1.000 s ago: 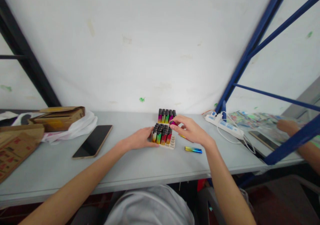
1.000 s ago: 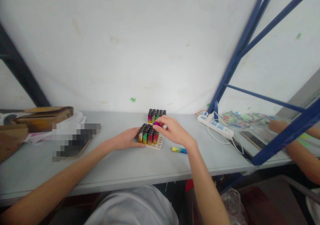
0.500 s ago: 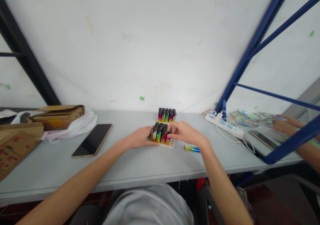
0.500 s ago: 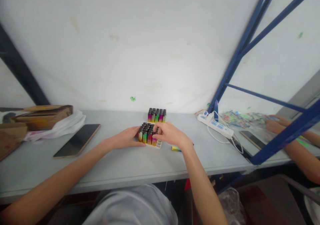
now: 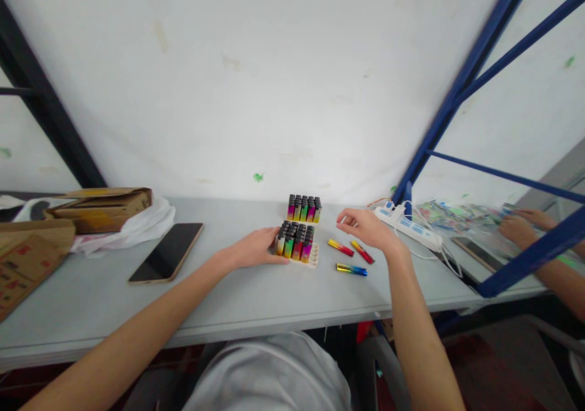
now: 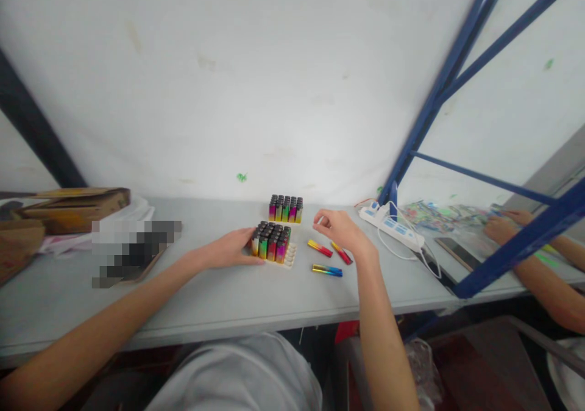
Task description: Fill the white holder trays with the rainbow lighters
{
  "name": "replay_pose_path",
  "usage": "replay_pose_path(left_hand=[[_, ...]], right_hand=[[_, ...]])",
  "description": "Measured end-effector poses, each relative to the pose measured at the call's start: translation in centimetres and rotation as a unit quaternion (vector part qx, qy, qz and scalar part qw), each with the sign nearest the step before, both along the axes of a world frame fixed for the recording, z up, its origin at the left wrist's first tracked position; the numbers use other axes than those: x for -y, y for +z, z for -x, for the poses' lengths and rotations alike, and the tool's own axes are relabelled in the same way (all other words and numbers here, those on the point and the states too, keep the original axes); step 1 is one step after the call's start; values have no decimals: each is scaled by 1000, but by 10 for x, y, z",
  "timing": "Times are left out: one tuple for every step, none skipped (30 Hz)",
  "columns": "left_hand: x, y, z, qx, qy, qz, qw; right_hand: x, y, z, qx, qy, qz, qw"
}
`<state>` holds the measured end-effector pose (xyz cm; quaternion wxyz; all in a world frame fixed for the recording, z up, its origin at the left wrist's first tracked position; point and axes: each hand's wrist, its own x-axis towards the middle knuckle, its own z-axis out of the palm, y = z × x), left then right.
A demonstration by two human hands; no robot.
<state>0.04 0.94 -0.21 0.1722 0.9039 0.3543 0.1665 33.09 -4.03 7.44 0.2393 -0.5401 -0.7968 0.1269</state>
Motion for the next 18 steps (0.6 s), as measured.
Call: replay_pose_path(left_hand=[[0, 0, 0, 2, -3, 1, 1000], [0, 1, 0, 5, -6, 2, 1000], [0, 1, 0, 7, -7, 5, 1000], [1, 2, 0, 9, -8, 7, 1000], [1, 2, 0, 11, -8, 9, 1000], [1, 2, 1, 10, -8, 10, 1000], [1, 2, 1, 9, -7, 10, 1000], [1, 2, 1, 8, -6, 9, 1000], [1, 2, 1, 7, -5, 8, 1000], [0, 1, 1, 7, -4, 7, 1000], [0, 1, 1, 9, -2, 6, 1000], [0, 0, 1, 12, -1, 6, 1000], [0, 0, 1, 14, -2, 7, 1000], [0, 0, 1, 16, -5, 7, 1000], [0, 1, 1, 17, -6, 6, 1000], [0, 1, 0, 17, -7, 5, 1000], [1, 1, 0, 16, -7, 5, 1000], [1, 2, 0, 14, -7, 4, 1000]], right_hand=[[-5, -6, -7, 18, -22, 9, 1000], [-11, -12, -12, 35, -42, 23, 998], [-16, -19, -15, 50, -57, 35, 997], [-20, -25, -17, 60, -64, 43, 995], [-24, -31, -18, 66, -63, 51, 995], [-28, -37, -17, 70, -60, 60, 994], [-30, -41, -16, 74, -54, 71, 993], [-32, -45, -14, 79, -50, 84, 992], [-34, -47, -13, 86, -48, 97, 990], [-35, -49, -12, 94, -47, 108, 989], [-36, -50, -11, 99, -46, 116, 987], [-36, -51, -11, 98, -43, 118, 987], [-35, -50, -11, 89, -40, 111, 989], [-34, -49, -11, 75, -36, 96, 992], [-33, -46, -11, 58, -32, 73, 995], [-32, -43, -12, 44, -27, 49, 997], [-31, -40, -12, 33, -25, 25, 999], [-30, -36, -11, 26, -25, 2, 999]])
